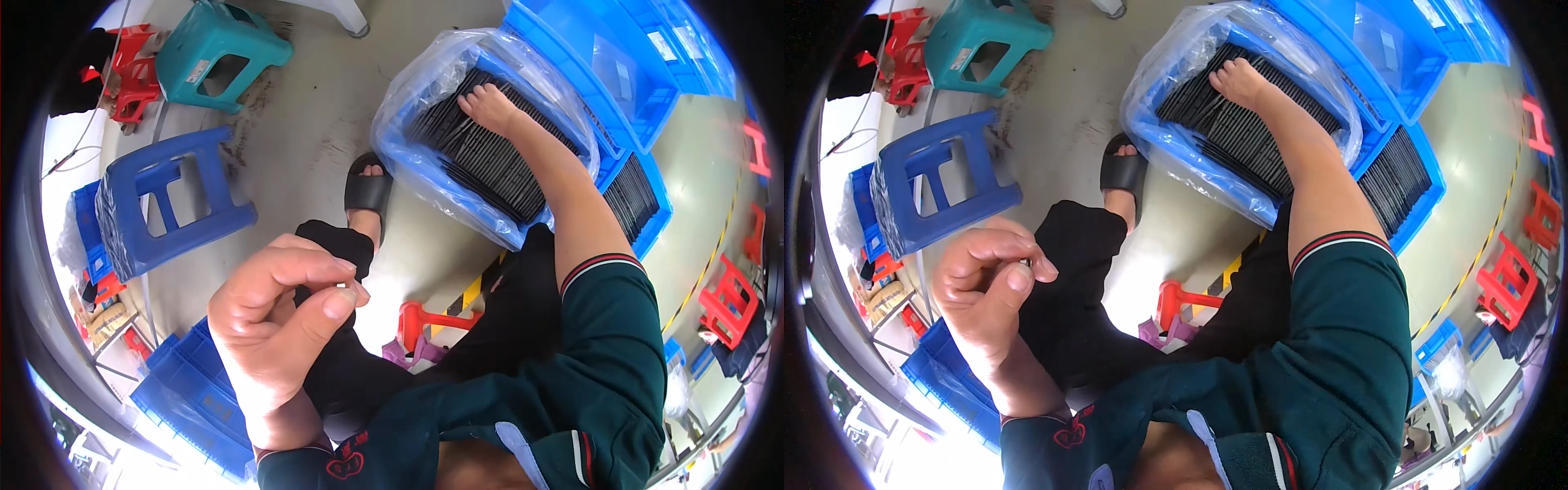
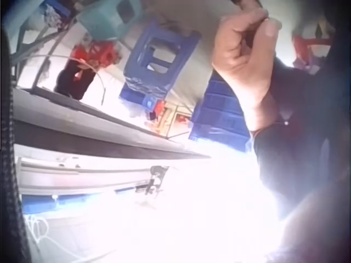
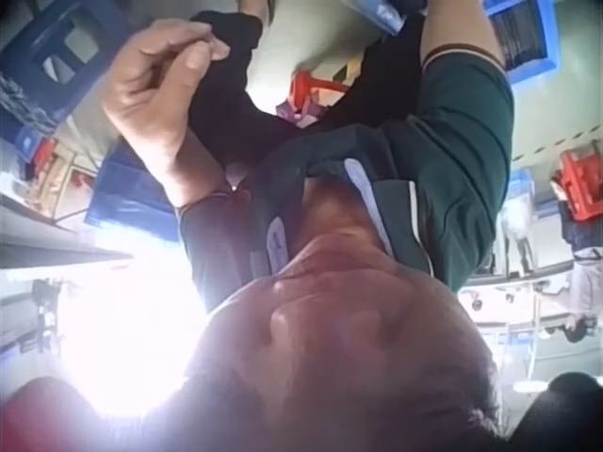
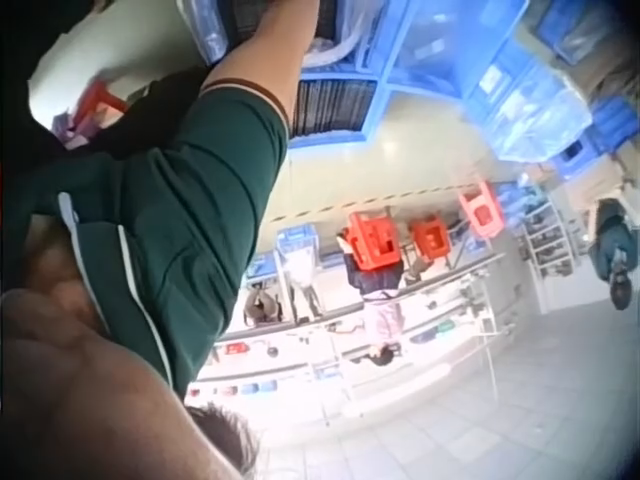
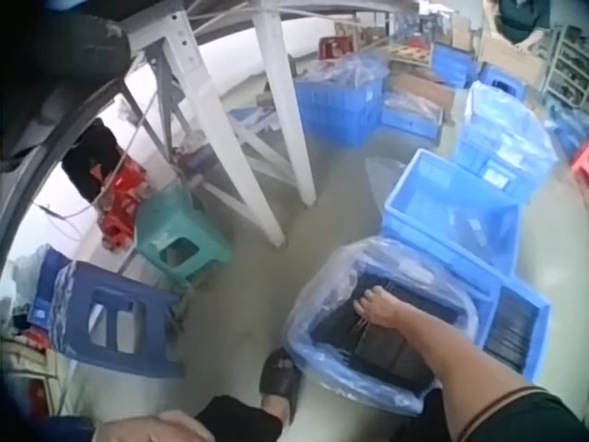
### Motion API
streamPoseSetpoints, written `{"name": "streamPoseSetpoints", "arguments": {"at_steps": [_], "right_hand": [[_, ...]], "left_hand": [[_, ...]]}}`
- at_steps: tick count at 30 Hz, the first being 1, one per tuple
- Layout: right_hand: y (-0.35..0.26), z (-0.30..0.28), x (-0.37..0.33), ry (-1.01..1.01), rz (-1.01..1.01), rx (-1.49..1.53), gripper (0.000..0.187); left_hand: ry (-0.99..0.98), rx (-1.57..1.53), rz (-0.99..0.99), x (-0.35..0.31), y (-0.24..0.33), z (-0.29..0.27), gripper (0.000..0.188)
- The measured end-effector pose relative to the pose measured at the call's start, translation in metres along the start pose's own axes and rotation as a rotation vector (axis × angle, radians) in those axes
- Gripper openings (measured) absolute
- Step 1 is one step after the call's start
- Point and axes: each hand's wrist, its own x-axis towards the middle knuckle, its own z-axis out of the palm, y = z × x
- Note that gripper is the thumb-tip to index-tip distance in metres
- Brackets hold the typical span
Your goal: Sorting and organizing black metal rods into plastic crates in a manufacturing facility.
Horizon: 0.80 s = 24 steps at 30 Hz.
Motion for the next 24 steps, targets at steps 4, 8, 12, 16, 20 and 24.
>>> {"name": "streamPoseSetpoints", "arguments": {"at_steps": [4,8,12,16,20,24], "right_hand": [[0.006,-0.001,0.019,-0.075,0.034,0.041,0.019],[0.005,-0.007,0.030,-0.068,0.058,0.070,0.013],[0.012,-0.002,0.036,-0.088,0.057,0.081,0.014],[0.009,0.015,0.036,-0.103,-0.003,0.071,0.013],[0.010,0.015,0.021,-0.124,-0.099,-0.041,0.013],[0.003,-0.008,0.013,-0.251,-0.076,-0.012,0.013]], "left_hand": [[-0.063,0.045,0.045,0.002,-0.003,0.001,0.014],[0.043,-0.046,-0.072,0.001,0.003,0.005,0.014],[0.022,-0.020,-0.046,0.003,0.002,0.003,0.014],[0.024,-0.068,-0.052,0.005,0.000,0.003,0.014],[-0.033,0.044,-0.010,0.006,-0.003,0.000,0.011],[-0.026,-0.007,-0.051,0.002,-0.002,-0.002,0.012]]}}
